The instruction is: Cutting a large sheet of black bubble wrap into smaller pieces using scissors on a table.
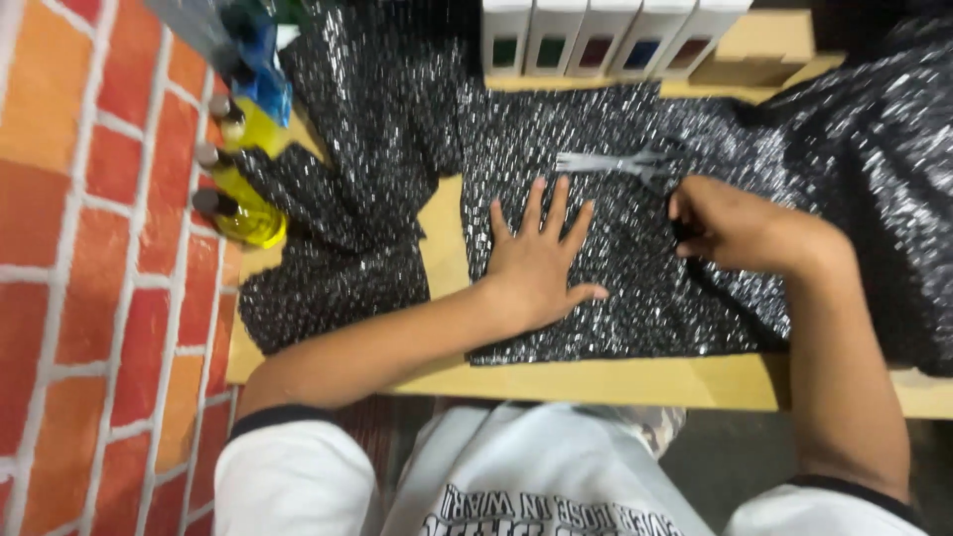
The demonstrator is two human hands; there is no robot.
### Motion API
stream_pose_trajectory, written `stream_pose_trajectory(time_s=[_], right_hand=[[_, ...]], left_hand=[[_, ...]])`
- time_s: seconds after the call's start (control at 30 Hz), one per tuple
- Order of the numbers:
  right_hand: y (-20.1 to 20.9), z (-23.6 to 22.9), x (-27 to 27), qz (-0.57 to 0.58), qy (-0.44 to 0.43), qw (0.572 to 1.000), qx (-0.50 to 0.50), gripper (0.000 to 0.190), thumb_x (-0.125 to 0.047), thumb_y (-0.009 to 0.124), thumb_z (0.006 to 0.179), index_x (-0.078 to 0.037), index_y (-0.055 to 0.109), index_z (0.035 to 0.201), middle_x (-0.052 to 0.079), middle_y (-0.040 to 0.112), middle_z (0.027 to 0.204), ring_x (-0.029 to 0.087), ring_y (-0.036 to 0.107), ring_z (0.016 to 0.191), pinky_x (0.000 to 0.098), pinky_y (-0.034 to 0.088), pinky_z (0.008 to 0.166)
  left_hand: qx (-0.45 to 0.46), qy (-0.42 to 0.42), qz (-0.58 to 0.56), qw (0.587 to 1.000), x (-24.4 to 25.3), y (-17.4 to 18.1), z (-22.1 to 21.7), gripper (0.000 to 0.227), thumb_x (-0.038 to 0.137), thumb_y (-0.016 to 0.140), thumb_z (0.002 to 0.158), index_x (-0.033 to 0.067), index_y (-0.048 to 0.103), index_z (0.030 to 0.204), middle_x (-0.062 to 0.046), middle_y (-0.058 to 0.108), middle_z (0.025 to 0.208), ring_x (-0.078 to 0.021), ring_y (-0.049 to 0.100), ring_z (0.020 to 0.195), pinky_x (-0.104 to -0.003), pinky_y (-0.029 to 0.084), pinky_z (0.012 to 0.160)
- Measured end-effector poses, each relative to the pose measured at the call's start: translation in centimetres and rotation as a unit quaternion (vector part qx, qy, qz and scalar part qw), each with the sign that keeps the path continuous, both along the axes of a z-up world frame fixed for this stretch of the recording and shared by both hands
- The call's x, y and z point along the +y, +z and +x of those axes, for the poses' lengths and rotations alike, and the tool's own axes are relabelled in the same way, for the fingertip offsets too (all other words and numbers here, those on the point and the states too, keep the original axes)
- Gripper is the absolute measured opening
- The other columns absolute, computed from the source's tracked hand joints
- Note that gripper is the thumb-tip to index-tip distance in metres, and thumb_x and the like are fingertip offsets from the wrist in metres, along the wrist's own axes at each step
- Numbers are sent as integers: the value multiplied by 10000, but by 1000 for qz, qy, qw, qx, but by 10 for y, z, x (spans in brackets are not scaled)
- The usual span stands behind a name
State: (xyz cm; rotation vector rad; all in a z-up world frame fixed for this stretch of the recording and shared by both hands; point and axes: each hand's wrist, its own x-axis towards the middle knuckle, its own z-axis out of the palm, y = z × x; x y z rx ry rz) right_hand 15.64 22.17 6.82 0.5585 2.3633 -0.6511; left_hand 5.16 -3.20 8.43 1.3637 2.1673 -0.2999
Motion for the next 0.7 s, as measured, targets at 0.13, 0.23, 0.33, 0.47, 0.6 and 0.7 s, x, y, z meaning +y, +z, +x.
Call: stream_pose_trajectory(time_s=[0.13,0.23,0.33,0.47,0.6,0.7], right_hand=[[2,0,2,-2,-20,1000,-1,225,19,705,1025,-145,564,1085,17,601,1059,181,538,873,379,541,766],[-2,0,3,27,46,999,2,307,-246,846,970,-172,632,1179,18,658,1179,202,624,1004,381,571,907],[5,-4,-4,51,67,996,-20,373,-298,885,943,-171,627,1182,7,648,1207,205,615,991,383,546,867],[24,-8,-20,32,-2,998,-53,370,-239,881,951,-134,642,1213,59,672,1215,246,638,1029,416,560,908],[20,-7,-15,37,0,998,-41,379,-223,905,941,-127,638,1193,84,668,1152,268,598,971,423,509,837],[0,-7,2,28,11,999,-28,429,-254,934,911,-135,634,1193,87,647,1119,268,565,954,432,494,807]], left_hand=[[1,1,-1,1000,1,3,0,1032,797,269,1043,185,-138,1767,-210,-276,1802,-470,-214,1648,-776,15,1278],[-4,2,8,1000,3,-3,0,1059,810,300,1033,177,-121,1770,-218,-238,1818,-490,-177,1663,-794,51,1264],[-4,2,-4,1000,2,5,1,1043,800,296,1040,188,-126,1770,-206,-249,1815,-475,-182,1662,-772,35,1278],[-21,13,-8,1000,2,2,3,1032,784,325,1051,201,-128,1771,-193,-267,1812,-459,-214,1658,-766,2,1284],[-9,10,-3,1000,2,-2,4,1038,800,300,1046,195,-132,1771,-194,-265,1810,-459,-214,1659,-780,6,1278],[-12,17,15,1000,-1,-7,4,1042,792,343,1052,194,-115,1773,-188,-252,1814,-460,-207,1661,-781,10,1277]])
